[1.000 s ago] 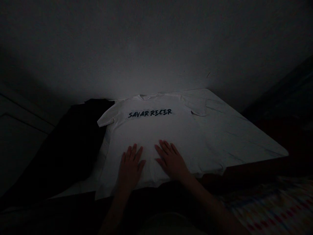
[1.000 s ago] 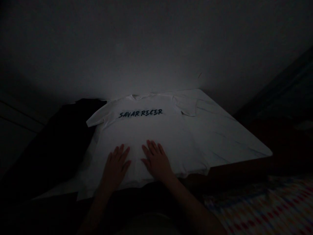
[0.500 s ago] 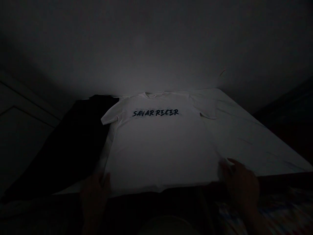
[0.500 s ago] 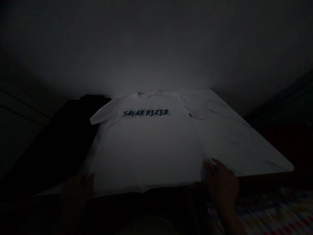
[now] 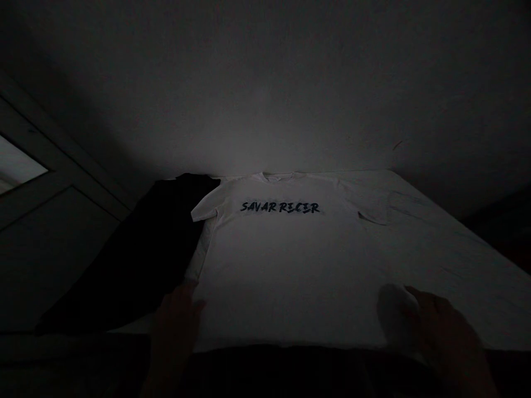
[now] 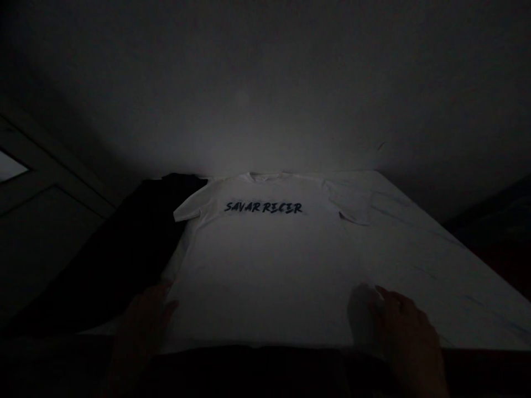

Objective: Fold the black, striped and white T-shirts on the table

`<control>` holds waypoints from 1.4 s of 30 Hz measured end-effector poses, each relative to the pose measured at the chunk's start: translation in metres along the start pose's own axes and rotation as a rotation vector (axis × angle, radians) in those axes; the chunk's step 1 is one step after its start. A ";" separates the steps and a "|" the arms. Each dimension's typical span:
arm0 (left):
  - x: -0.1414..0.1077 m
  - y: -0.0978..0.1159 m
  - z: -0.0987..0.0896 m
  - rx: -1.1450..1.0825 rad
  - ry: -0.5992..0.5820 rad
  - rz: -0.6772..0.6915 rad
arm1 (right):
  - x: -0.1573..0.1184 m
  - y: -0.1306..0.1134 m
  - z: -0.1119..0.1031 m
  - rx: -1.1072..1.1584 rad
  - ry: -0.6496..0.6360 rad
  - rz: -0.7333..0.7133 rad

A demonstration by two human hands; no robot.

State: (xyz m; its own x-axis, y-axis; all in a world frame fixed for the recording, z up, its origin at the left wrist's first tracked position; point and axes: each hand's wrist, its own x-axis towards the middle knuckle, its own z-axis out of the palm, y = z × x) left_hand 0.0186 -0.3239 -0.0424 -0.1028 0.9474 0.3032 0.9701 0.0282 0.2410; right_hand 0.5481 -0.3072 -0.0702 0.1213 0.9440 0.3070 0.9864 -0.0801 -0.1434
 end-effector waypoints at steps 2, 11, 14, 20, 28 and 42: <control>0.026 0.025 0.009 -0.001 -0.008 0.202 | 0.025 -0.022 0.012 0.053 -0.001 -0.170; 0.172 0.152 0.119 -0.033 -0.224 0.579 | 0.157 -0.199 0.080 0.151 -0.287 -0.718; 0.224 0.145 0.134 -0.014 -0.171 0.521 | 0.214 -0.203 0.101 0.091 -0.236 -0.606; 0.301 0.112 0.143 0.076 -0.123 0.316 | 0.320 -0.157 0.131 -0.051 -0.271 -0.364; 0.321 0.061 0.162 0.244 0.045 0.227 | 0.366 -0.072 0.124 -0.038 -0.199 -0.196; 0.282 0.360 0.200 -0.061 -0.173 0.830 | 0.389 0.093 0.068 -0.013 -0.190 0.192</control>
State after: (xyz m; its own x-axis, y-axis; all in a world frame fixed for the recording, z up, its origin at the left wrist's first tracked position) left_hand 0.3828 0.0171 -0.0542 0.6767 0.6889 0.2598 0.7022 -0.7100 0.0533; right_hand 0.6793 0.0741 -0.0277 0.2845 0.9542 0.0926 0.9488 -0.2664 -0.1696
